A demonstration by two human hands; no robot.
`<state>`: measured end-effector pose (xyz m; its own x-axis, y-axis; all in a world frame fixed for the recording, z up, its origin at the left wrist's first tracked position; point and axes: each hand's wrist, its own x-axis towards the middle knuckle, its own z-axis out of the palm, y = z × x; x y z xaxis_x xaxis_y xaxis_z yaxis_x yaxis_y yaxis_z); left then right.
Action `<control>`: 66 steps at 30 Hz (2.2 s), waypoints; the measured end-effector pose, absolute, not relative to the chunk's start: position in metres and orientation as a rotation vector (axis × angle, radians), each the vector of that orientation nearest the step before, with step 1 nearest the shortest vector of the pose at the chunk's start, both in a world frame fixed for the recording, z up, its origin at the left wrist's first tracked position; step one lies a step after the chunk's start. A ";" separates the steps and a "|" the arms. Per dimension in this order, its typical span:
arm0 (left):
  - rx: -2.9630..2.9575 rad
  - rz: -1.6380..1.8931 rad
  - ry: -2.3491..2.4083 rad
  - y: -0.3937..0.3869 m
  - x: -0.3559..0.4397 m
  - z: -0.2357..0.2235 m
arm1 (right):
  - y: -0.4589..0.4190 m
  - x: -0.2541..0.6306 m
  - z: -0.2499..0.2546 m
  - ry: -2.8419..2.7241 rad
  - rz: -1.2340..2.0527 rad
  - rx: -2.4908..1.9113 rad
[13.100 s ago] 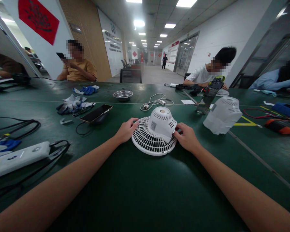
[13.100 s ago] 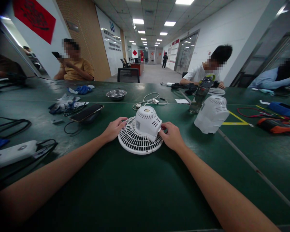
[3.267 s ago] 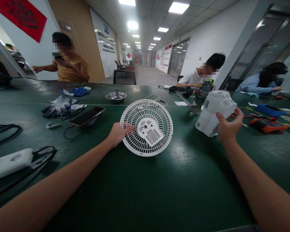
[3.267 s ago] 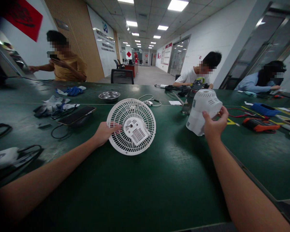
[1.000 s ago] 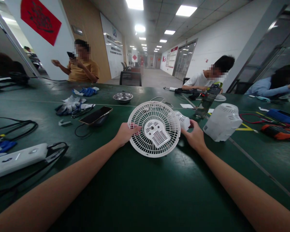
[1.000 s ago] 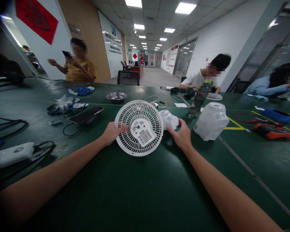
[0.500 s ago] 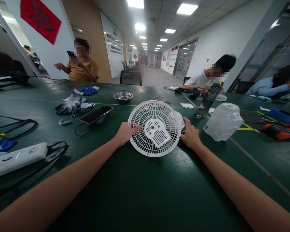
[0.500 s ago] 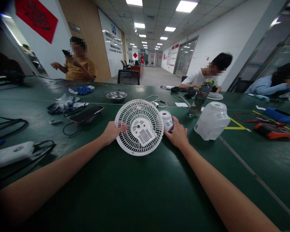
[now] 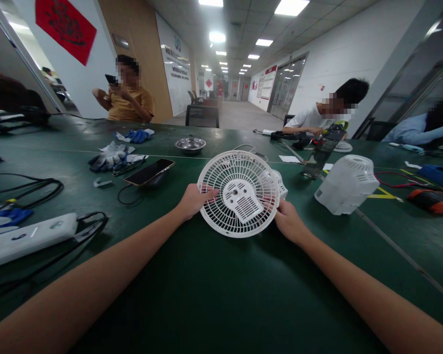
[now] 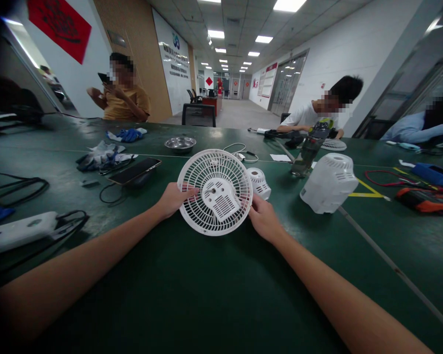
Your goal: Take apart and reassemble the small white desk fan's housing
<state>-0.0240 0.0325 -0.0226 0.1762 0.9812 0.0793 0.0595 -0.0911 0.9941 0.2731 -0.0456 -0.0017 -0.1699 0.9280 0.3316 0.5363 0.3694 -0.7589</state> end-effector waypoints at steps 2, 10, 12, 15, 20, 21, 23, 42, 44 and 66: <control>1.401 1.112 1.089 0.033 -0.024 -0.023 | -0.052 0.265 0.000 -1.770 0.824 -1.242; 1.451 1.130 1.088 0.030 -0.024 -0.022 | -0.059 0.252 0.000 -1.345 1.395 -1.218; 1.477 1.152 1.105 0.027 -0.024 -0.021 | -0.062 0.248 -0.001 -1.225 1.530 -1.165; 1.582 1.212 1.142 0.021 -0.025 -0.017 | -0.071 0.239 0.000 -1.160 1.652 -1.049; 1.671 1.279 1.182 0.013 -0.023 -0.011 | -0.081 0.223 -0.001 -1.213 1.510 -0.979; 1.680 1.283 1.190 0.013 -0.022 -0.011 | -0.081 0.222 -0.002 -1.216 1.453 -0.980; 1.706 1.268 1.179 0.016 -0.020 -0.013 | -0.080 0.221 -0.004 -1.198 1.347 -0.983; 0.882 0.762 0.686 0.040 -0.040 -0.018 | -0.067 0.258 -0.008 -1.769 0.497 -1.185; 0.895 0.769 0.721 0.042 -0.038 -0.022 | -0.066 0.259 -0.006 -1.870 0.385 -1.212; 1.003 0.827 0.844 0.049 -0.033 -0.031 | -0.049 0.283 -0.001 -1.840 0.068 -1.289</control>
<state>-0.0329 0.0494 -0.0305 0.4309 0.8786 -0.2060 -0.1889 0.3110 0.9314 0.2825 -0.0491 -0.0008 -0.0912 0.7872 0.6100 0.7403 0.4633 -0.4872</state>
